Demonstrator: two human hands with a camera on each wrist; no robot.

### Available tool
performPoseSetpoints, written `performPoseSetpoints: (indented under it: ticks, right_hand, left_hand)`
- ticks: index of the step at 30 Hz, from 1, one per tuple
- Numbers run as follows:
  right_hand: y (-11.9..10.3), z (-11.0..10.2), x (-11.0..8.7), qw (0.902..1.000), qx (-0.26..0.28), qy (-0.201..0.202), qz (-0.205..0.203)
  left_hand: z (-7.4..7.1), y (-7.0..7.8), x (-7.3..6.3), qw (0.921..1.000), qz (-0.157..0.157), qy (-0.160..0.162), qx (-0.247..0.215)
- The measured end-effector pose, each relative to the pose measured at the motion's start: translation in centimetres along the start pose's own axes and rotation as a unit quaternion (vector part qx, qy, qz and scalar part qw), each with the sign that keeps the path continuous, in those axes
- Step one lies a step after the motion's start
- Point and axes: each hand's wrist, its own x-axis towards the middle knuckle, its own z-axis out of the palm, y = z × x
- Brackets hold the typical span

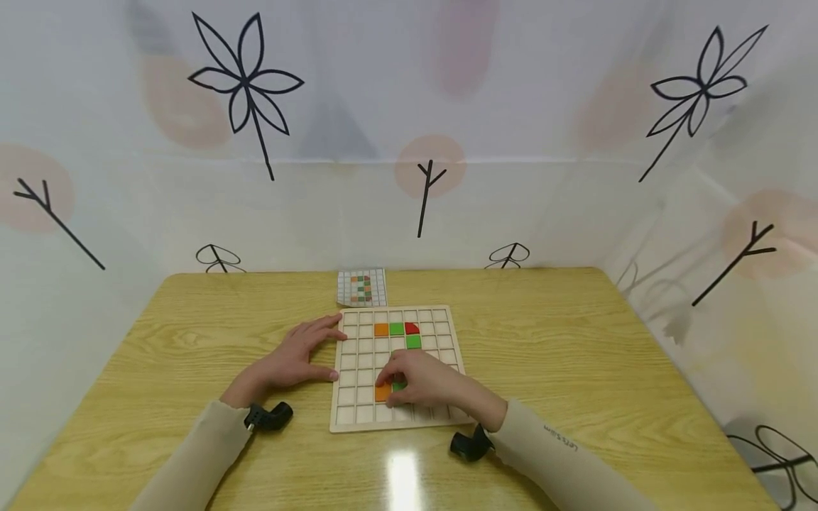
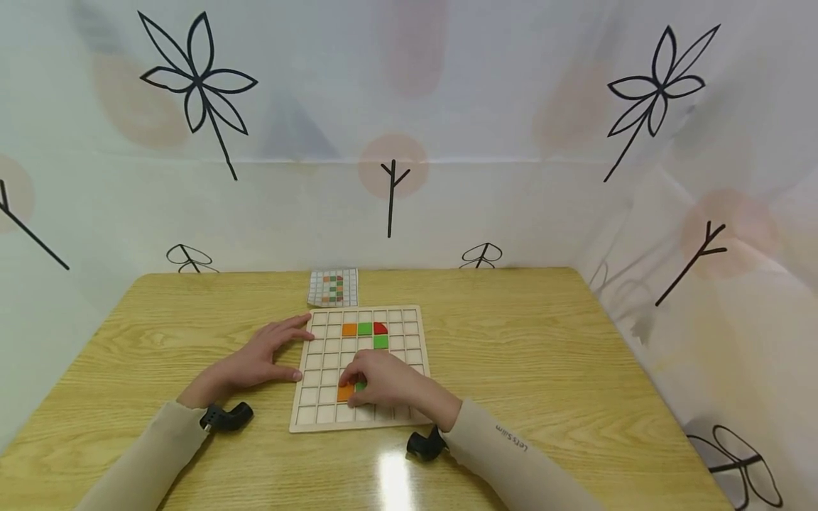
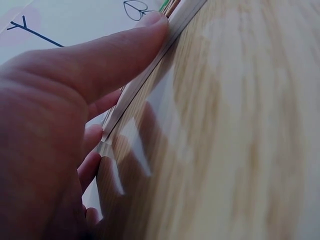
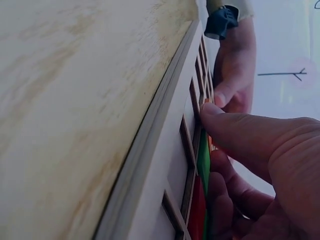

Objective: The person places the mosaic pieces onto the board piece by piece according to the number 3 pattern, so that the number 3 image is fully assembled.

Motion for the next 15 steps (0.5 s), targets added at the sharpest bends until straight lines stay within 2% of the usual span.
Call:
performPoseSetpoints:
  ticks: [6, 10, 15]
  right_hand:
    - [0.4, -0.2, -0.3, 0.9998, 0.012, 0.011, -0.012]
    - [0.8, -0.4, -0.7, 0.9978, 0.037, 0.036, -0.042]
    - [1.3, -0.5, -1.5, 0.9943, 0.041, 0.07, -0.069]
  left_hand:
    - [0.1, -0.1, 0.3, 1.0, 0.005, 0.0, -0.002]
    - [0.1, 0.1, 0.5, 0.9999, 0.01, -0.002, 0.002]
    - [0.0, 0.3, 0.6, 0.9997, 0.025, -0.001, 0.005]
